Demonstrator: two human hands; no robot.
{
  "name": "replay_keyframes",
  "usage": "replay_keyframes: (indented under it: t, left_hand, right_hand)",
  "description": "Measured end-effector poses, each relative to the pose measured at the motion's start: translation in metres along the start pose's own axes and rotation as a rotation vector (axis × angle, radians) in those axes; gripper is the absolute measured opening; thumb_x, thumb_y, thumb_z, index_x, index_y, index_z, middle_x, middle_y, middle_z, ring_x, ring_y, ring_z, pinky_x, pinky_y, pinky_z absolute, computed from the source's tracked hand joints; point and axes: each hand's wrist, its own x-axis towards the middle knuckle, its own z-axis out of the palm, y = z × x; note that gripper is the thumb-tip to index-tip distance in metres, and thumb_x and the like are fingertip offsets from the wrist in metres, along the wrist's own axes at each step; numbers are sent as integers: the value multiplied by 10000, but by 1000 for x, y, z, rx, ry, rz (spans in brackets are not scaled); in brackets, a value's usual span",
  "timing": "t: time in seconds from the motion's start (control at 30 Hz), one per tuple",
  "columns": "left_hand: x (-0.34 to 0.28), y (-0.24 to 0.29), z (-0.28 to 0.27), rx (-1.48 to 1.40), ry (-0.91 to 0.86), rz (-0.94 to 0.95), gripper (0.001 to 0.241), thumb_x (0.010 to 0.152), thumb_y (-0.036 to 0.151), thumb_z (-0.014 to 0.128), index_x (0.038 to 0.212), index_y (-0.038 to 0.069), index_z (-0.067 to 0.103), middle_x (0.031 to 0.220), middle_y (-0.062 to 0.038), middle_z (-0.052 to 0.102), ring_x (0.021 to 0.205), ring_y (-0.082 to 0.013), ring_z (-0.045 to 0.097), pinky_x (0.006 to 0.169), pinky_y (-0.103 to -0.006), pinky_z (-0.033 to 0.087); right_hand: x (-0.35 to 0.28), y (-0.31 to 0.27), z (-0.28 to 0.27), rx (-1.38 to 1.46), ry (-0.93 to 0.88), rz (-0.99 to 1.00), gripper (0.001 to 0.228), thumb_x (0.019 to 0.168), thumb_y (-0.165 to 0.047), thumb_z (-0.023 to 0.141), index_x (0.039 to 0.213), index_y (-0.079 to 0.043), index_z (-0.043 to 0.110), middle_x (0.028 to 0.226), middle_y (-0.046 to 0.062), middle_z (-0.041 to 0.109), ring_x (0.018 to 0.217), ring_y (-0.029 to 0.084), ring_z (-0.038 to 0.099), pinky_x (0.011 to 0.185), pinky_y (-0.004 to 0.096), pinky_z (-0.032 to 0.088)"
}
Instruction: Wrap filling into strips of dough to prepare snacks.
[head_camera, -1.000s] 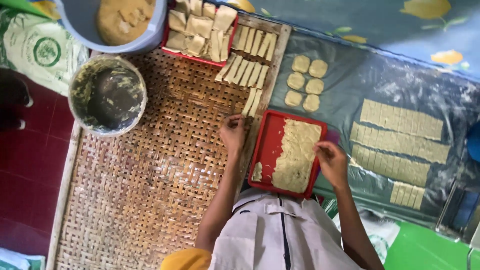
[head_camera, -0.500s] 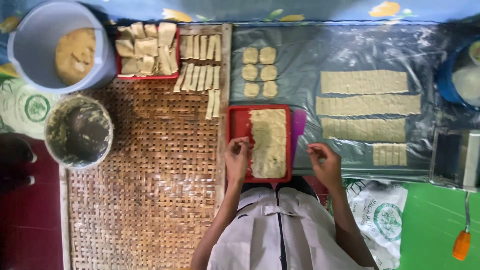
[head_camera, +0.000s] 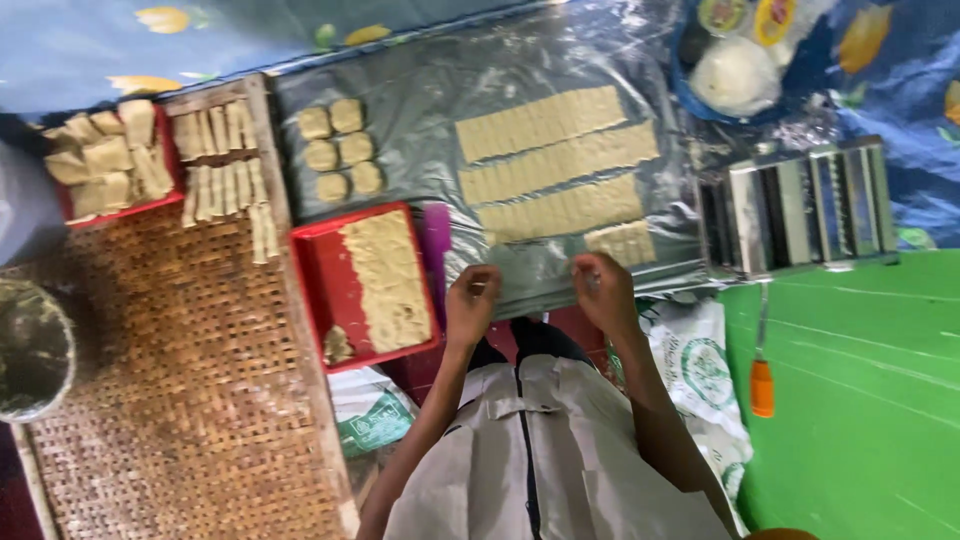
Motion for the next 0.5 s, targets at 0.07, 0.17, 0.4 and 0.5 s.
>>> replay_keyframes:
  t: [0.07,0.17,0.4,0.5]
  left_hand:
    - [4,-22,41,113,-48,116,175,910,108,713,1078,87,757,924,-133,746,798,-273,741,690,-376,603]
    - [-2,-2,92,368,-84,326,214,900,80,693,1108,98,738,983,-135,688,921,-354,714,790,-427,586]
    - [16,2,161,856,87,841,251,888,69,663,1130,106,714,1095,-138,583,1000,-328,608,820,-403,503]
    - [30,-19,175,965,115,872,289,929,167,675,1217,136,672,1177,-129,556,1055,-318,569,790,-388,460]
  right_hand:
    - [5,25,-14,-77,41,19,181,878,-38,725,1057,-58,717,902,148,716,833,360,718,724,438,576]
    - [17,49,-26,-226,94,17,221,843,-34,719,1058,-85,728,950,133,670,882,367,688,789,469,551]
    - [30,77,-24,-374,75,2,287,802,-57,742,1079,-125,771,1041,140,588,956,411,631,835,515,525]
    - [30,100,-16,-435,-56,67,312,823,-183,748,1134,-188,762,1116,113,570,1042,399,606,846,512,502]
